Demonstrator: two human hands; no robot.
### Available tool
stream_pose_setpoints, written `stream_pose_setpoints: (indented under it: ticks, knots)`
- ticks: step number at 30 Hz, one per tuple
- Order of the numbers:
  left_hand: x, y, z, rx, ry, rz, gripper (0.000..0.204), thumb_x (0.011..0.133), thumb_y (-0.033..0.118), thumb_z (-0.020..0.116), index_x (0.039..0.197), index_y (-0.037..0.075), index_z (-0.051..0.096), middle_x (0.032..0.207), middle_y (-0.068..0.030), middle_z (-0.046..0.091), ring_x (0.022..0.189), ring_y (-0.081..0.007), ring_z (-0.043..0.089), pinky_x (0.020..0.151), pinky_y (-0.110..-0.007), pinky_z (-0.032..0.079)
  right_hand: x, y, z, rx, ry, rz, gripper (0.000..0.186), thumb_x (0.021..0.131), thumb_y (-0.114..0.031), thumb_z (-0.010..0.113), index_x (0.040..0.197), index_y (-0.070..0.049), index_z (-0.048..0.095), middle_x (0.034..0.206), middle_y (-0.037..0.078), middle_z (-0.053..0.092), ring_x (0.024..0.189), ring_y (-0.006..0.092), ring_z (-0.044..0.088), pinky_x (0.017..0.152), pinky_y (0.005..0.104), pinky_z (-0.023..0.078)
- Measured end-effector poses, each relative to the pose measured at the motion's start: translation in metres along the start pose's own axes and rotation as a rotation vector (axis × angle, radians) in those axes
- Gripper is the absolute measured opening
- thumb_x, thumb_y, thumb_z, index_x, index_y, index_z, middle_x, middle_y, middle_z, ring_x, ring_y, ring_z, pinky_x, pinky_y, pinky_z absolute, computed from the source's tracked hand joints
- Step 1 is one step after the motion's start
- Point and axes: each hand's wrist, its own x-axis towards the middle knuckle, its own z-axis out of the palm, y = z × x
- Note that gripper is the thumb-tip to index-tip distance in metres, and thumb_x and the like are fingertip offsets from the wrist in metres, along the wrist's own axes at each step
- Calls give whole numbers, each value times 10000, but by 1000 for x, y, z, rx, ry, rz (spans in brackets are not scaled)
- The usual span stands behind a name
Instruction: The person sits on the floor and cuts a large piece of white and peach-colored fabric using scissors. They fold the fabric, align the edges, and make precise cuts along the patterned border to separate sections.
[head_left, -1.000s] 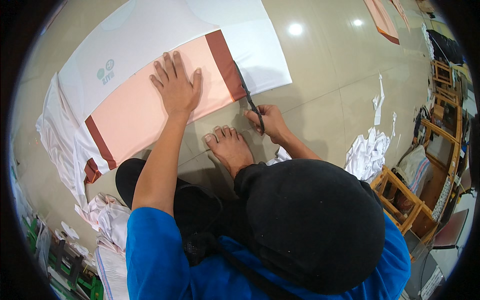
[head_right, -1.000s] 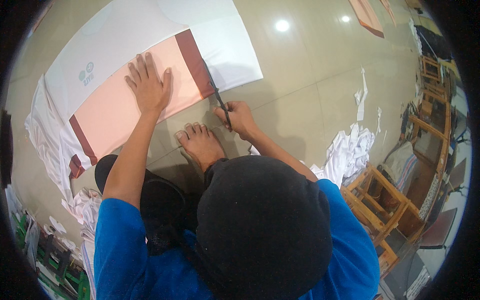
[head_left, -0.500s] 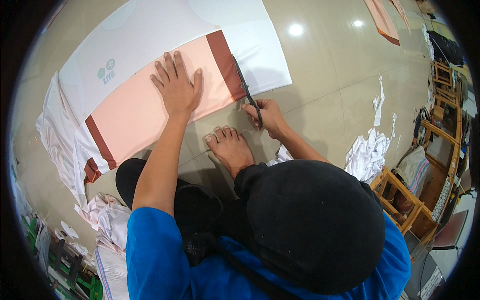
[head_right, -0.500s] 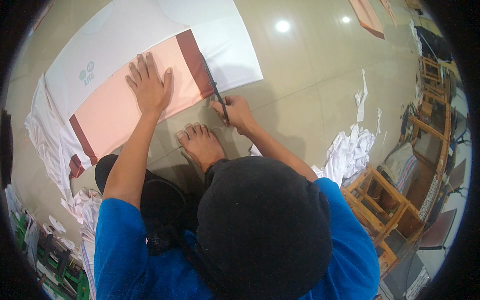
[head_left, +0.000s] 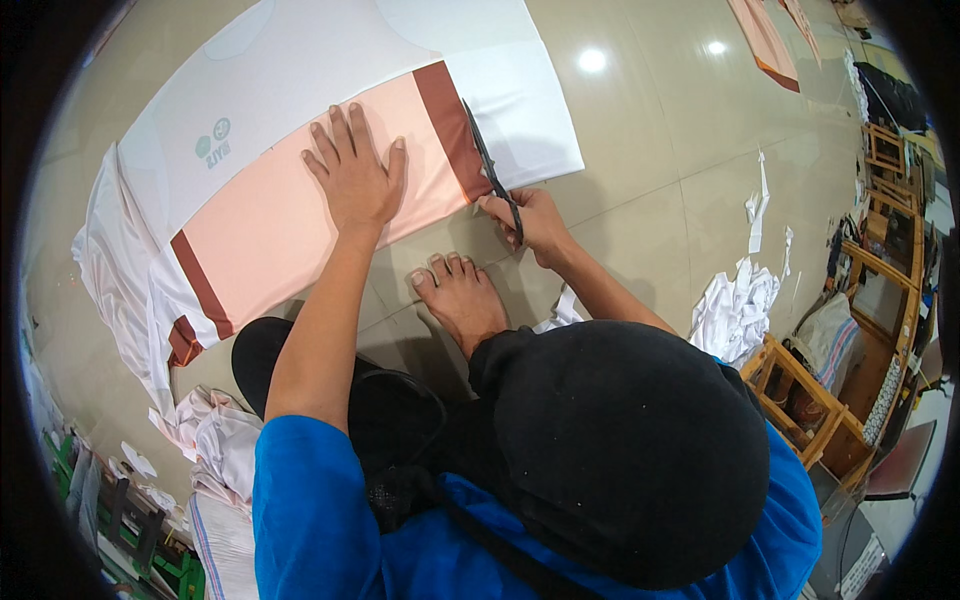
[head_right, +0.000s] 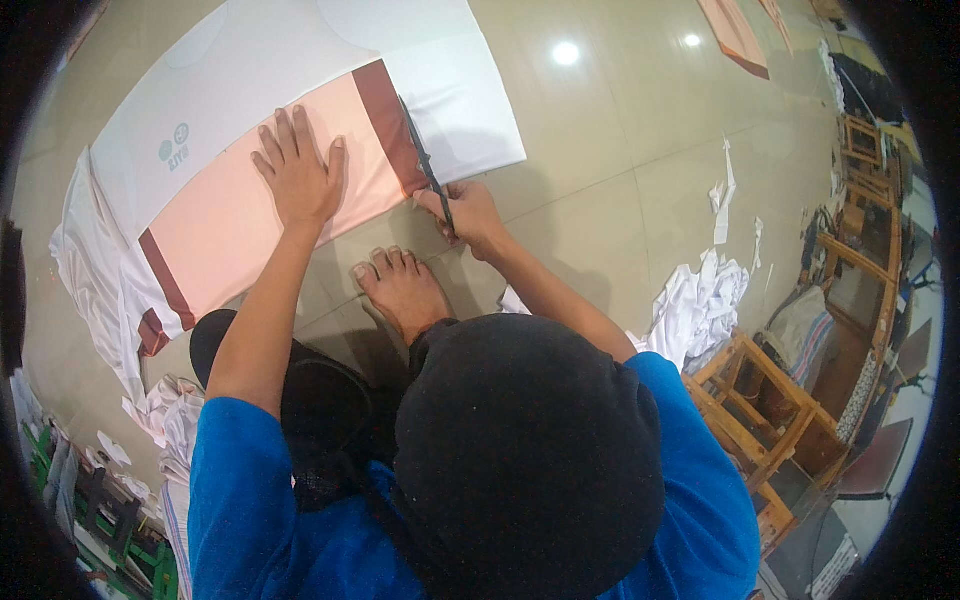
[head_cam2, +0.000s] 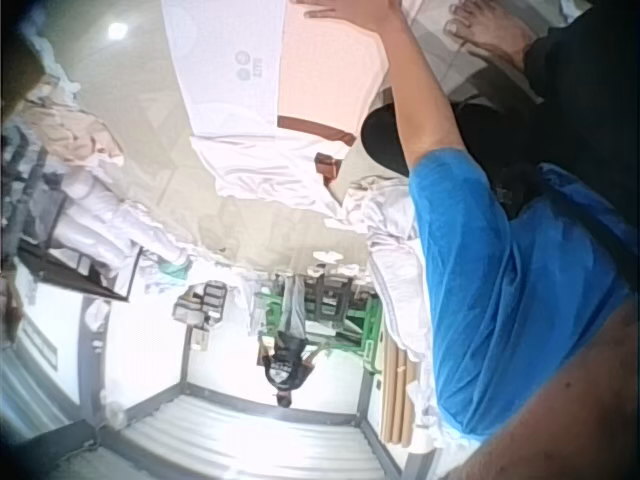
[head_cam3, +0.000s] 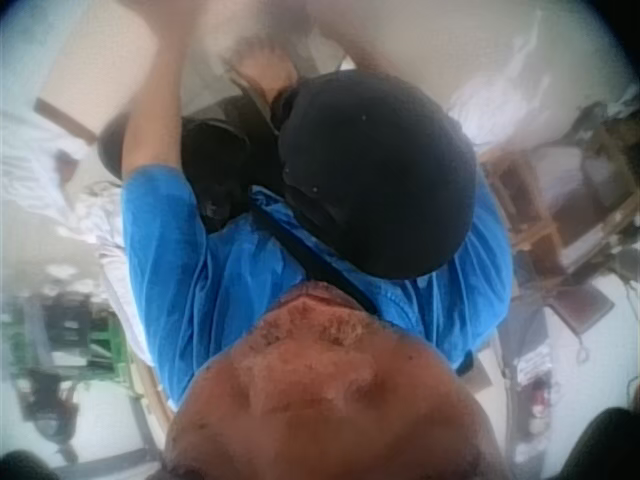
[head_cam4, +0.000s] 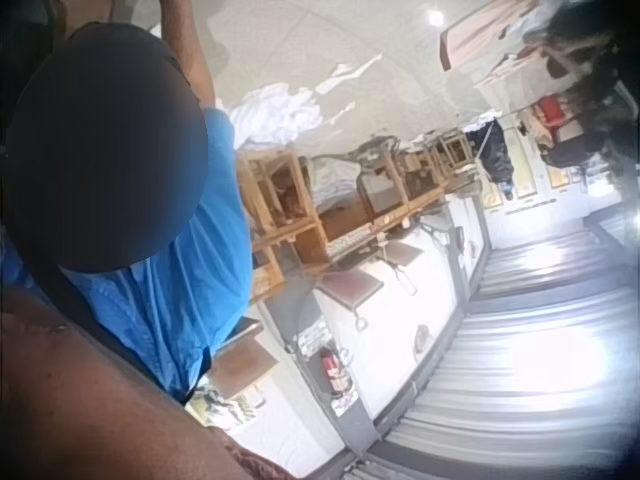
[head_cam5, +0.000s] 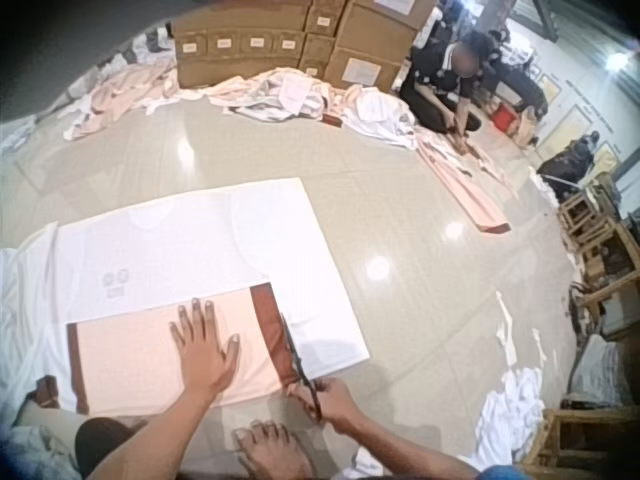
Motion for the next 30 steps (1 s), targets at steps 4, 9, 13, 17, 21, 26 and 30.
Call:
stream_pose_setpoints:
  ticks: [4, 9, 13, 17, 21, 26, 30]
  knots:
    - [0, 0, 0, -10, -3, 1, 873, 1124, 611, 475, 1774, 66, 268, 1822, -270, 246, 1675, -558, 157, 1315, -752, 118, 1, 1, 0, -11, -6, -6, 392, 950, -364, 869, 793, -68, 665, 593, 1, 570, 480, 101, 515, 449, 299, 379]
    - [0, -1, 1, -10, -56, -29, 902, 1109, 630, 457, 1794, 92, 221, 1854, -233, 183, 1708, -515, 66, 1341, -726, 44, 1, 0, 1, -37, -3, -10, 387, 954, -353, 865, 796, -60, 669, 601, 2, 576, 483, 102, 518, 450, 300, 377]
    - [0, -1, 1, -3, -59, -28, 900, 1108, 626, 460, 1794, 95, 222, 1856, -230, 178, 1708, -514, 68, 1339, -729, 47, 6, -7, 4, -27, 9, -30, 381, 955, -349, 870, 806, -50, 687, 614, 8, 591, 488, 103, 525, 453, 300, 382]
    - [0, -1, 1, -16, -49, -28, 900, 1108, 625, 462, 1794, 97, 218, 1855, -228, 182, 1708, -513, 70, 1339, -730, 49, 9, -12, 4, -28, 4, -37, 381, 952, -346, 874, 815, -36, 700, 618, 13, 600, 493, 109, 534, 456, 301, 388]
    - [1, 0, 0, -6, -64, -33, 899, 1110, 626, 458, 1795, 100, 213, 1854, -227, 182, 1709, -510, 64, 1341, -727, 47, 9, -12, 3, -37, -7, -46, 379, 949, -340, 875, 818, -28, 703, 618, 10, 598, 494, 111, 532, 454, 300, 388]
    - [1, 0, 0, -5, -70, -35, 895, 1112, 624, 454, 1796, 101, 211, 1856, -226, 175, 1710, -509, 58, 1343, -725, 45, 9, -15, 6, -41, -3, -33, 374, 955, -337, 864, 838, -7, 734, 613, 7, 593, 491, 109, 523, 457, 304, 387]
    - [1, 0, 0, -1, -81, -40, 894, 1112, 625, 450, 1796, 101, 211, 1857, -225, 173, 1711, -507, 54, 1344, -723, 42, 12, -24, 8, -17, -17, -67, 366, 960, -341, 852, 876, 8, 781, 614, 2, 593, 487, 102, 521, 463, 307, 384]
